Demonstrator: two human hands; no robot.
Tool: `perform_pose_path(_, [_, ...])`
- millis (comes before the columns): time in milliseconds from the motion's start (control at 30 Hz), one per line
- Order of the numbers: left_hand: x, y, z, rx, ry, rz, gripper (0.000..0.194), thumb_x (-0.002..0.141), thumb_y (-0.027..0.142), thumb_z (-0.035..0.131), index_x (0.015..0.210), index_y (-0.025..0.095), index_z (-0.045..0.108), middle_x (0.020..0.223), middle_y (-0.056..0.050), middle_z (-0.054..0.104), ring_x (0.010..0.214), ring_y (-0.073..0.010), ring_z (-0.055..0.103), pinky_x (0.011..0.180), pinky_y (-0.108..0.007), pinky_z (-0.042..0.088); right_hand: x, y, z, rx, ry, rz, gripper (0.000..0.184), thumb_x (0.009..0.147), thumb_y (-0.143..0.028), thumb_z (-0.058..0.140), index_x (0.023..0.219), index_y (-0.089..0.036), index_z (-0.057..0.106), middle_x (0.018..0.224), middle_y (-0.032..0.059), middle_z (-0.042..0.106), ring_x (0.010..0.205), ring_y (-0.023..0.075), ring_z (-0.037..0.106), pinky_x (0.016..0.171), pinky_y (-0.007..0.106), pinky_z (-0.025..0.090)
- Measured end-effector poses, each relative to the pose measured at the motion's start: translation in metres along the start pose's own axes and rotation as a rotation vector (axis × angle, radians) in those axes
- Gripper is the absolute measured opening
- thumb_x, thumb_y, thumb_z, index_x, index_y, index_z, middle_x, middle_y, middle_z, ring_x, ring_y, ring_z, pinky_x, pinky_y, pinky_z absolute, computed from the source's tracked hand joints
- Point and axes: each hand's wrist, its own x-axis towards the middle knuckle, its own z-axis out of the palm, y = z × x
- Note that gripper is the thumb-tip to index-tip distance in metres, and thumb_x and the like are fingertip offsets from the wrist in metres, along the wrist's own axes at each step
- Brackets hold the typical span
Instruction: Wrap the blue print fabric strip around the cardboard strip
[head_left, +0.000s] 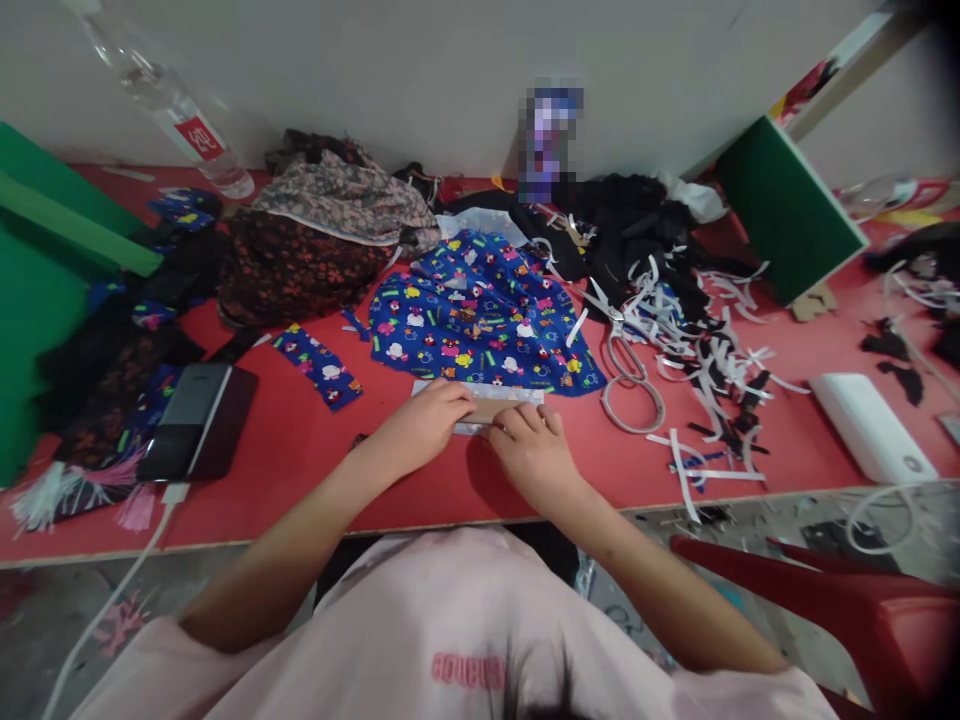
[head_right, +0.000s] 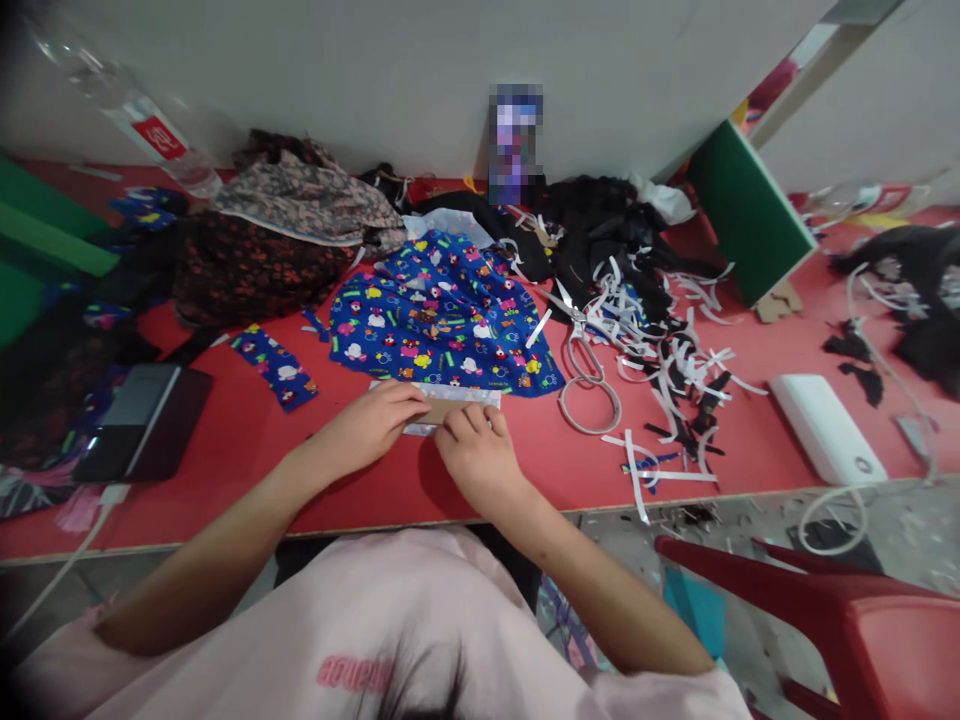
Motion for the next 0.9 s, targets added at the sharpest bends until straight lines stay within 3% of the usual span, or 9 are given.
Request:
perform_pose_path(267, [-0.001,0.001,-0.001,-0.025,0.003,0.014,0.029,0.083,0.006,0.043,0.100,0.016,0.063,0.104,-0.008,0.060,0.102,-0.0195,0.052,0.094,-0.035,0.041,0.007,-0.001,0.008,-0.079,-0.002,-0.036,0.027,0.092,-0.015,0.037,0.088,-0.019,0.063,0.083,0.0077,0.058,0.081,0.0238,0.043,0.080,0.038,0.028])
perform_pose_path(500, [0.001,0.001,-0.003,-0.025,-0.028,0.003,0.014,0.081,0.022,0.060,0.093,0.015,0.062,0.099,-0.008,0.061,0.098,-0.0215,0.053,0.089,-0.034,0.043,0.010,0.000,0.015,-0.103,0.078,0.036,0.021,0.091,-0.018,0.040,0.084,-0.017,0.060,0.086,0.0089,0.057,0.083,0.0241,0.042,0.079,0.038,0.029])
perform_pose_path(633, [0.002,0.001,-0.001,0.011,-0.007,-0.020,0.008,0.085,0.019,0.054,0.085,0.015,0.060,0.091,-0.007,0.061,0.092,-0.0196,0.054,0.086,-0.033,0.044,0.012,0.001,0.019,-0.089,0.124,0.048,0.018,0.090,-0.019,0.044,0.082,-0.016,0.060,0.086,0.0086,0.057,0.083,0.0233,0.042,0.082,0.037,0.030])
perform_pose_path(733, [0.003,0.002,0.000,0.041,0.005,-0.045,0.014,0.088,0.015,0.047,0.080,0.015,0.059,0.087,-0.006,0.061,0.088,-0.0187,0.055,0.083,-0.032,0.045,0.013,0.004,0.018,-0.042,0.103,0.066,0.018,0.090,-0.019,0.044,0.084,-0.016,0.060,0.087,0.0086,0.058,0.085,0.0229,0.043,0.083,0.037,0.030])
perform_pose_path(900, [0.004,0.002,0.002,0.051,0.032,-0.065,0.015,0.088,0.013,0.046,0.082,0.015,0.059,0.088,-0.006,0.062,0.088,-0.0186,0.055,0.082,-0.032,0.045,0.012,0.010,0.011,0.126,0.058,0.118,0.023,0.090,-0.039,0.050,0.092,-0.018,0.060,0.096,0.0078,0.060,0.091,0.0226,0.046,0.086,0.036,0.031])
